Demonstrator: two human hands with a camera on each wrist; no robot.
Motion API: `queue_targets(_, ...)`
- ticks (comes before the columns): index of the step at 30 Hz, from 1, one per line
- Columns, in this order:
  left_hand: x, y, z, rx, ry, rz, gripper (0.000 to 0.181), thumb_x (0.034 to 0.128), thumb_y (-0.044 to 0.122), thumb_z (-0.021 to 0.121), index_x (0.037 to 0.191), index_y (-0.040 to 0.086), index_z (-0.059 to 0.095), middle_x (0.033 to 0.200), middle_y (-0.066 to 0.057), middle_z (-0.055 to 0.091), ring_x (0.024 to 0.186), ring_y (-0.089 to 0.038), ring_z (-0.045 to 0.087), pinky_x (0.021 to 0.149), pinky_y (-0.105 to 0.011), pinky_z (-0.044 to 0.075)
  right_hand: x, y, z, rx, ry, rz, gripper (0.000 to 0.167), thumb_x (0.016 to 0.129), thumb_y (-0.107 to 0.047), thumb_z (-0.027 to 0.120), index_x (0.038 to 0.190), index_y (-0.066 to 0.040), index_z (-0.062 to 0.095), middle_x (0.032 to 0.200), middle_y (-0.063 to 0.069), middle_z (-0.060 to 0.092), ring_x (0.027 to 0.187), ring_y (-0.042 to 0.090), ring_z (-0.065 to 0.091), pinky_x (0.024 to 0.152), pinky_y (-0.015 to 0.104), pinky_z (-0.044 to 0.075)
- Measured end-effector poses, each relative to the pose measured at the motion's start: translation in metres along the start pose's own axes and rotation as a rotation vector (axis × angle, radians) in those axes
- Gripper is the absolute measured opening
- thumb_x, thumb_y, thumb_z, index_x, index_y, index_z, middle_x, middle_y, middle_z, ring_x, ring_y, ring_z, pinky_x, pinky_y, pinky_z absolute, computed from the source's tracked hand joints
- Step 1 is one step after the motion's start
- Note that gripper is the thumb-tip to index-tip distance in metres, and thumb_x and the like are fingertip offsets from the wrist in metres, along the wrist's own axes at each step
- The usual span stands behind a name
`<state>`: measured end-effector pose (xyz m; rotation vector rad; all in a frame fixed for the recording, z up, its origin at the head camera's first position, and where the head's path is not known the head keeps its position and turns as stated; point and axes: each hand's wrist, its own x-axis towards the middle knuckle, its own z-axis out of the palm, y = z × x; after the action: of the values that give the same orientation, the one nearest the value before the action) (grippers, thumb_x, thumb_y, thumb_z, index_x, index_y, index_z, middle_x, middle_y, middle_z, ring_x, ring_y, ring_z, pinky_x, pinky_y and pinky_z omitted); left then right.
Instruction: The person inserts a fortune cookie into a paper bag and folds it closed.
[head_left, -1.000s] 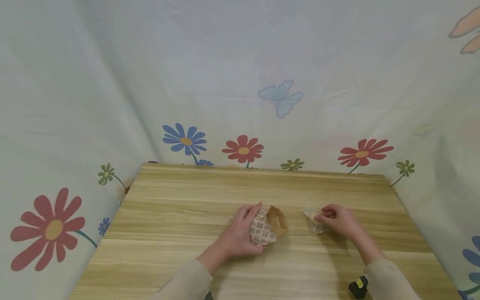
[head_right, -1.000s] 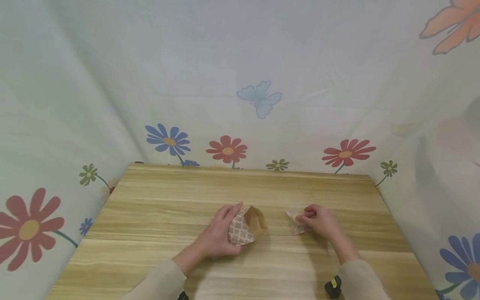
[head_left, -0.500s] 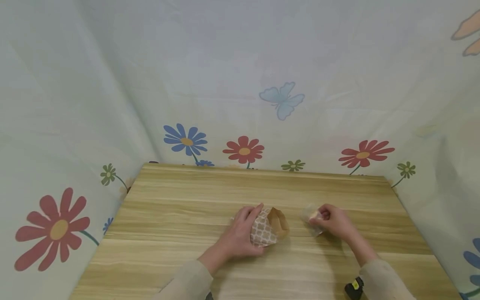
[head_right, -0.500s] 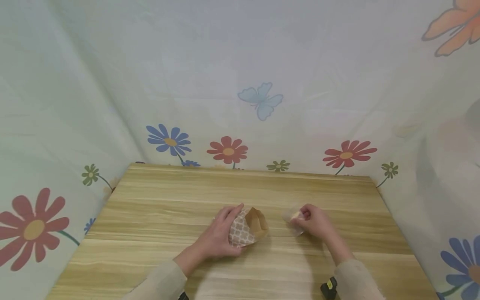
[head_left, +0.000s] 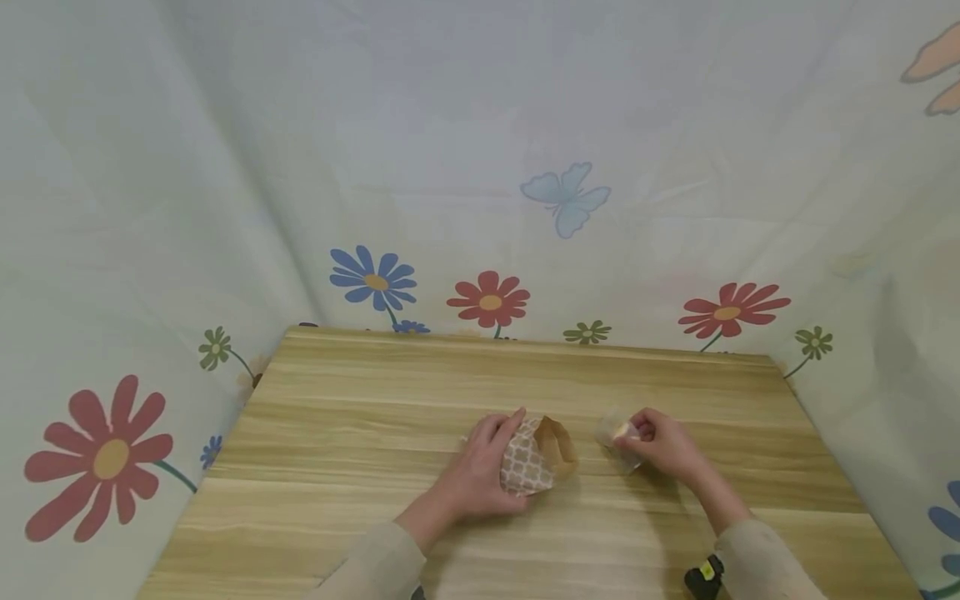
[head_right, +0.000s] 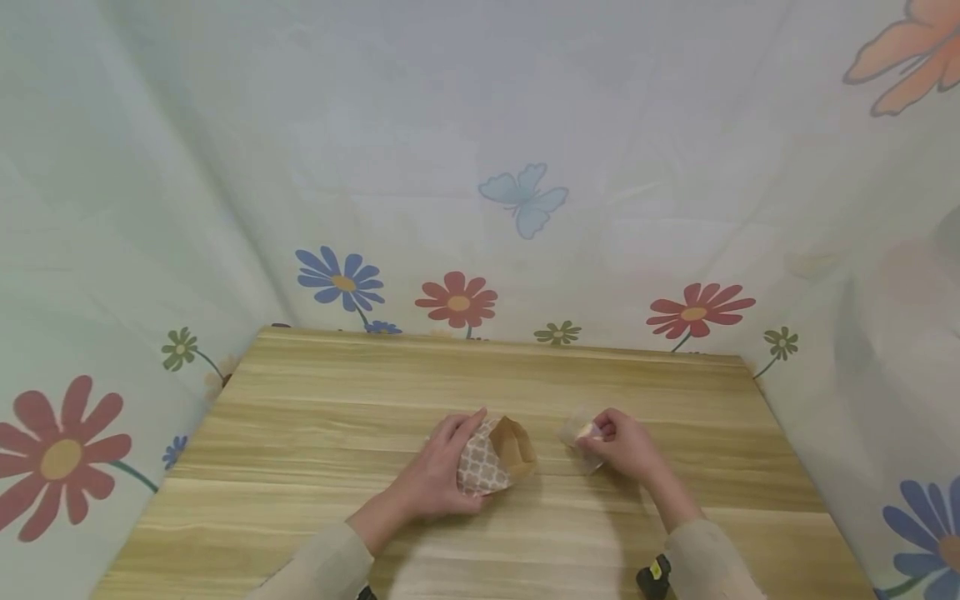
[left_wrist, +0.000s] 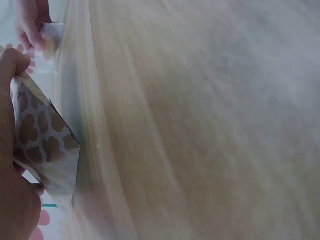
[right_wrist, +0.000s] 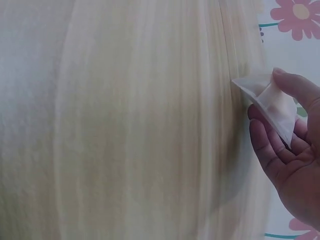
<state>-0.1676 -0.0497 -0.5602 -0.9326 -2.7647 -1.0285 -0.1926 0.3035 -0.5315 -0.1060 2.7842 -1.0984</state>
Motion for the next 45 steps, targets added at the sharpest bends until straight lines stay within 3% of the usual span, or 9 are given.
queue_targets(13, 0.002, 0.001, -0.002, -0.015, -0.007, -0.009, 0.128, 0.0686, 0.042, 0.093, 0.172, 0.019, 0.021, 0.154, -0.009, 0.042, 0.139, -0.024, 0.045, 0.114, -0.051, 0.048, -0.005, 0.003, 0.010, 0.230, 0.024, 0.046, 0.035, 0.098, -0.024, 0.081, 0.111, 0.004, 0.065, 0.091, 0.006, 0.070, 0.080, 0.015, 0.062, 0.065, 0.024, 0.053)
queue_targets(18, 0.003, 0.002, -0.001, -0.005, -0.004, -0.014, 0.130, 0.0686, 0.044, 0.093, 0.172, 0.023, 0.018, 0.154, -0.009, 0.042, 0.139, -0.025, 0.045, 0.113, -0.052, 0.049, -0.014, -0.018, 0.006, 0.350, 0.014, 0.042, 0.037, 0.099, -0.025, 0.079, 0.117, 0.003, 0.063, 0.095, 0.006, 0.073, 0.083, 0.014, 0.066, 0.071, 0.027, 0.057)
queue_targets(25, 0.004, 0.001, 0.001, 0.012, 0.011, -0.010, 0.130, 0.0672, 0.046, 0.092, 0.172, 0.020, 0.019, 0.153, -0.009, 0.043, 0.137, -0.024, 0.046, 0.113, -0.050, 0.049, -0.030, -0.058, 0.004, 0.473, 0.042, -0.034, 0.036, 0.097, -0.020, 0.081, 0.118, 0.004, 0.063, 0.101, 0.010, 0.076, 0.090, 0.014, 0.073, 0.078, 0.029, 0.061)
queue_targets(29, 0.005, 0.001, 0.001, 0.016, 0.017, -0.013, 0.129, 0.0667, 0.045, 0.092, 0.171, 0.016, 0.022, 0.152, -0.011, 0.044, 0.136, -0.025, 0.046, 0.113, -0.049, 0.049, -0.037, -0.074, 0.006, 0.453, 0.049, -0.053, 0.034, 0.094, -0.018, 0.085, 0.113, 0.002, 0.065, 0.095, 0.008, 0.075, 0.084, 0.014, 0.072, 0.074, 0.032, 0.062)
queue_targets(35, 0.006, 0.003, 0.002, 0.041, 0.023, -0.033, 0.130, 0.0657, 0.046, 0.093, 0.171, 0.015, 0.022, 0.152, -0.011, 0.044, 0.136, -0.026, 0.046, 0.113, -0.051, 0.049, -0.037, -0.084, 0.011, 0.348, 0.035, -0.136, 0.033, 0.090, -0.019, 0.088, 0.107, 0.000, 0.067, 0.087, 0.006, 0.071, 0.072, 0.011, 0.061, 0.064, 0.025, 0.054)
queue_targets(45, 0.004, 0.008, 0.006, 0.053, 0.012, -0.030, 0.128, 0.0675, 0.047, 0.092, 0.171, 0.016, 0.024, 0.151, -0.010, 0.046, 0.135, -0.025, 0.047, 0.113, -0.050, 0.049, -0.023, -0.088, 0.020, 0.251, 0.060, -0.192, 0.030, 0.090, -0.023, 0.089, 0.105, -0.005, 0.069, 0.091, 0.003, 0.074, 0.082, 0.011, 0.068, 0.073, 0.024, 0.058)
